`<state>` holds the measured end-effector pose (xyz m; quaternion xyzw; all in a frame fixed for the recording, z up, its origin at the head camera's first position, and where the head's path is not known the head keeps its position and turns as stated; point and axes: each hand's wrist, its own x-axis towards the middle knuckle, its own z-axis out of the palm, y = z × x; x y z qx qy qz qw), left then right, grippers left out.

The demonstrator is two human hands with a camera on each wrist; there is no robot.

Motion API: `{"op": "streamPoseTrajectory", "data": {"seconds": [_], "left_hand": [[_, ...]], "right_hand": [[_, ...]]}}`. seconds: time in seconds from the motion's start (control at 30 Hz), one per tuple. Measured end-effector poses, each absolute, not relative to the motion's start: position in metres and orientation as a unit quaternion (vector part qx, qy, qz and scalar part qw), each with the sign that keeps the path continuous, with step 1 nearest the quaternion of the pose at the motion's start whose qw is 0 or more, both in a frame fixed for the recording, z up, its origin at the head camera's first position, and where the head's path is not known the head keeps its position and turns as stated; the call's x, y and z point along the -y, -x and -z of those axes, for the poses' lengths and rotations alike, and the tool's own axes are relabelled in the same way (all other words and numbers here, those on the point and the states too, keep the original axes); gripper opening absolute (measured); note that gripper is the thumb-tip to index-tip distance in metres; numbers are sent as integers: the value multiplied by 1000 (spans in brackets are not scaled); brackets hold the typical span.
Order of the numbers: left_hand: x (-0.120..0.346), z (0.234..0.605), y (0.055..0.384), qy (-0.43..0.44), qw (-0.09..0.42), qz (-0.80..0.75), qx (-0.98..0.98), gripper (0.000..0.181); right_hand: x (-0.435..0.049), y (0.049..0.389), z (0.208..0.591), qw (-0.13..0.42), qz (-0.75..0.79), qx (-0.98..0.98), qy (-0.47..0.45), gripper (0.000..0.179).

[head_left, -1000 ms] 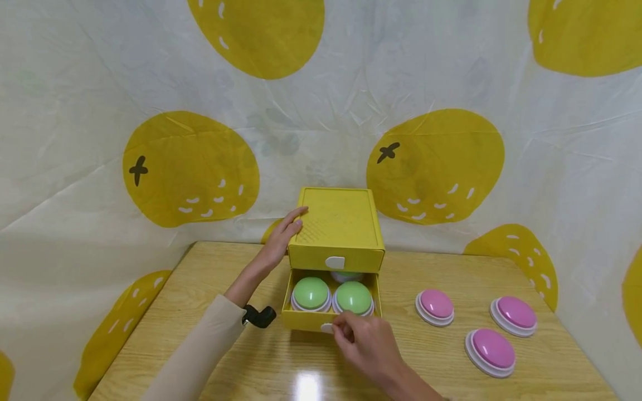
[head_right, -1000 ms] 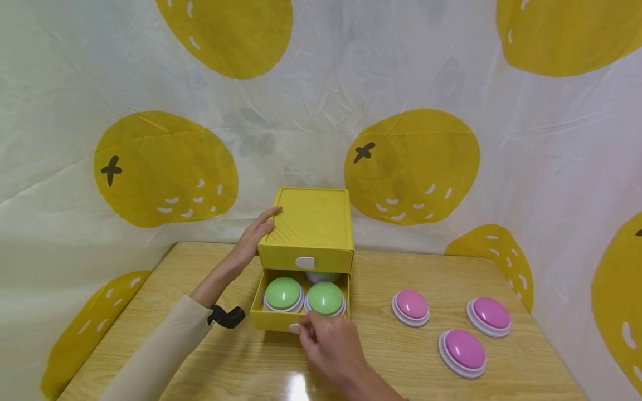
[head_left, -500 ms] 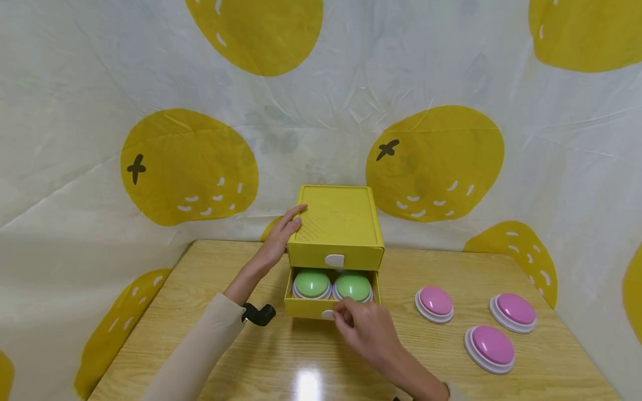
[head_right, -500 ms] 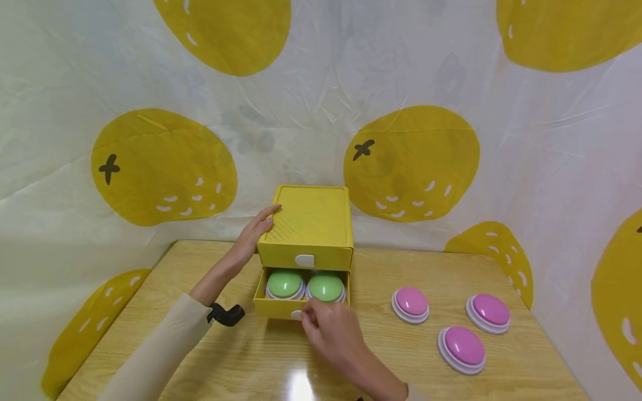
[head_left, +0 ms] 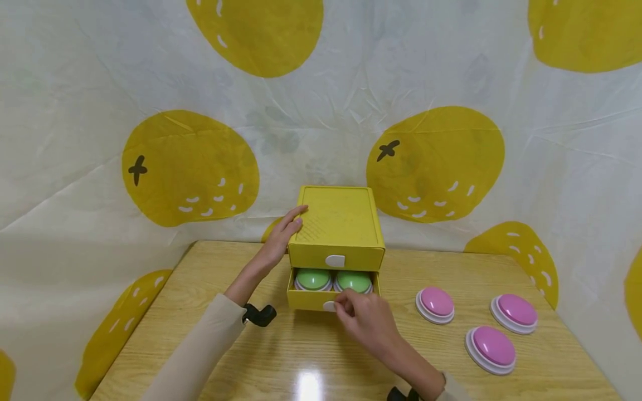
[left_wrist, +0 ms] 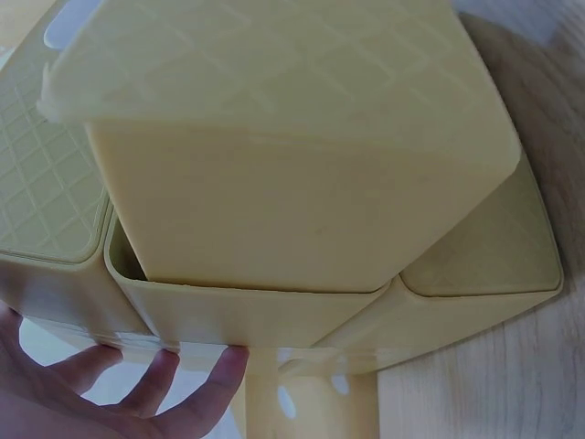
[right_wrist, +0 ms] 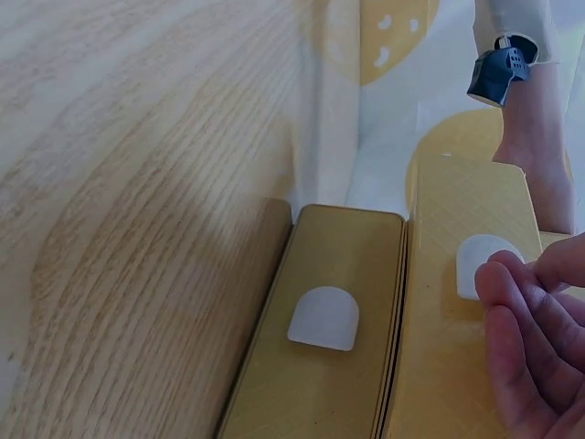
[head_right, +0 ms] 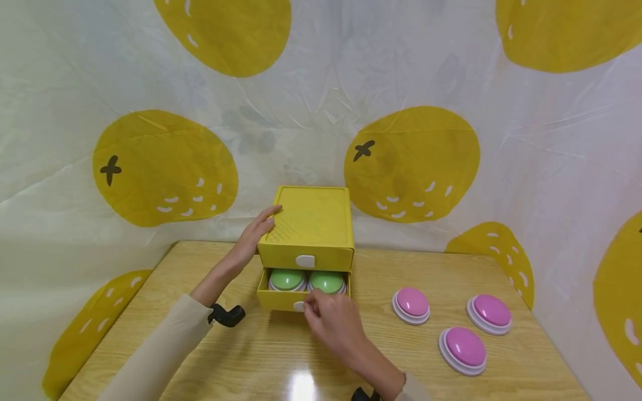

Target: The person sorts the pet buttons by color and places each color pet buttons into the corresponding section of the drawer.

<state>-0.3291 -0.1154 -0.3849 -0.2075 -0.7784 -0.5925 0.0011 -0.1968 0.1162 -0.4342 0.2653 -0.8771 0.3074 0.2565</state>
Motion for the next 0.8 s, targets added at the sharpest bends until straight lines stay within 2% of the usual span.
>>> {"op": "streamPoseTrajectory", "data": {"seconds": [0.37, 0.8], "left_hand": [[115, 383, 327, 194, -16, 602, 774, 51], [116, 384, 329, 203, -7, 593, 779, 51]], "right_hand": [[-117, 208, 433, 249, -299, 889, -240, 13], [-116, 221, 432, 235, -307, 895, -223, 9]]}}
